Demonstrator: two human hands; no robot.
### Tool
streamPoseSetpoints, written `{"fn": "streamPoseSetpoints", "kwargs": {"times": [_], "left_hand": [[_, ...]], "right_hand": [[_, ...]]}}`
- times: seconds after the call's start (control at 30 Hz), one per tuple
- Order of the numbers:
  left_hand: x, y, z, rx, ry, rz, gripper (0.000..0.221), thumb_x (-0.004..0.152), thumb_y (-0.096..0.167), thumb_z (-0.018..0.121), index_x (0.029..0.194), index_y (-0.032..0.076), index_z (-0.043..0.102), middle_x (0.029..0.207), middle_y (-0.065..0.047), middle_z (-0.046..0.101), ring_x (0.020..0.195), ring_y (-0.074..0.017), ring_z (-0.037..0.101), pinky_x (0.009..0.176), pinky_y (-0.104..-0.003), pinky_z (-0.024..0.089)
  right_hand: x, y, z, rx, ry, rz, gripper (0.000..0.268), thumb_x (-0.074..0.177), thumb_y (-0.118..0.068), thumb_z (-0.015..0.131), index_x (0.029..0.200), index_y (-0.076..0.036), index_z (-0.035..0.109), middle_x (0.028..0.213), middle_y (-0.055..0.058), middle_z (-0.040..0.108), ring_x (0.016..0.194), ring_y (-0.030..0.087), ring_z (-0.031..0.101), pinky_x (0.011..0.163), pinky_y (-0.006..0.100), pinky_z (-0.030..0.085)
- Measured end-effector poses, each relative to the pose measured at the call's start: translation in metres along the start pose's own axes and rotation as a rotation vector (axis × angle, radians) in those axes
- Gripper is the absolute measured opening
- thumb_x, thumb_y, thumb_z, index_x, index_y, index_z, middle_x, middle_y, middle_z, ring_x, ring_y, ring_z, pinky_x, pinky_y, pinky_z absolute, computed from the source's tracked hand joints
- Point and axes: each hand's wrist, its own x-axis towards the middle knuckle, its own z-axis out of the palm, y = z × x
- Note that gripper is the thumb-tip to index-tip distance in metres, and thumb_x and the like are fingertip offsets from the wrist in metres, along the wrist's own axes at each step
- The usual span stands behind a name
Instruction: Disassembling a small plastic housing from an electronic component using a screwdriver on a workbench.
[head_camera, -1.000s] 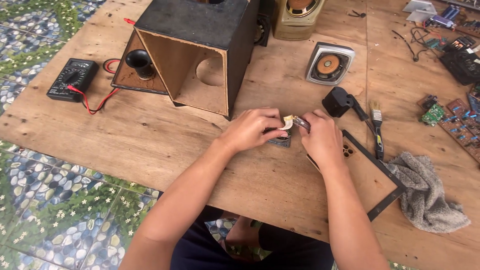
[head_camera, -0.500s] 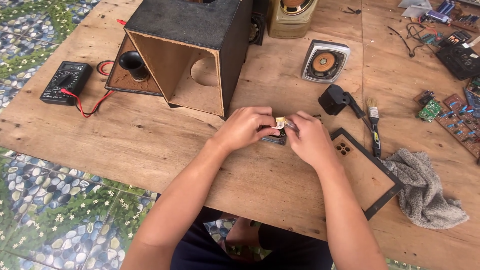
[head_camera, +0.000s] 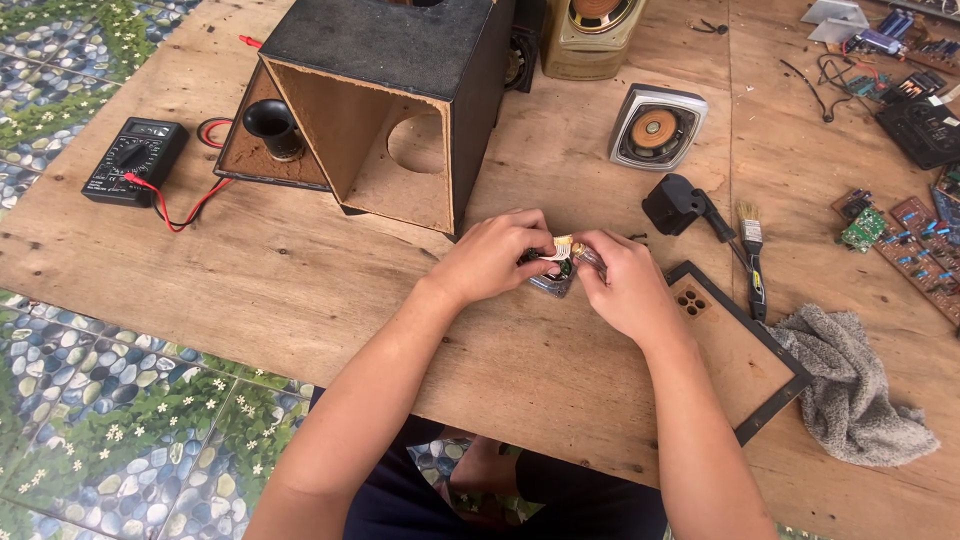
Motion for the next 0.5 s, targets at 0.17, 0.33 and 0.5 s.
{"fn": "streamPoseSetpoints", "kwargs": {"times": [0.17, 0.33, 0.5], "left_hand": [[0.000, 0.003, -0.001, -0.039, 0.017, 0.004, 0.020, 0.084, 0.032, 0.080, 0.091, 0.015, 0.073, 0.093, -0.005, 0.066, 0.095, -0.0322, 0.065, 0.075, -0.048, 0.058], [-0.001, -0.001, 0.000, -0.013, 0.042, 0.030, 0.031, 0.076, 0.042, 0.086, 0.092, 0.016, 0.075, 0.099, -0.003, 0.062, 0.100, -0.0285, 0.060, 0.076, -0.046, 0.059], [0.000, -0.008, 0.003, -0.040, 0.010, 0.067, 0.045, 0.067, 0.046, 0.091, 0.094, 0.016, 0.071, 0.114, -0.005, 0.064, 0.110, -0.0329, 0.060, 0.090, -0.049, 0.056]], "right_hand": [[-0.003, -0.004, 0.000, 0.058, 0.006, 0.020, 0.034, 0.087, -0.001, 0.059, 0.117, -0.010, 0.072, 0.090, 0.019, 0.074, 0.088, 0.044, 0.072, 0.071, 0.050, 0.056], [-0.003, -0.004, 0.001, 0.083, 0.004, 0.021, 0.035, 0.087, -0.002, 0.059, 0.119, -0.012, 0.070, 0.089, 0.017, 0.075, 0.088, 0.042, 0.073, 0.069, 0.049, 0.056], [0.000, 0.003, 0.005, 0.082, 0.037, -0.032, 0.034, 0.086, -0.002, 0.067, 0.119, -0.011, 0.070, 0.096, 0.017, 0.077, 0.093, 0.042, 0.073, 0.074, 0.051, 0.057]]}}
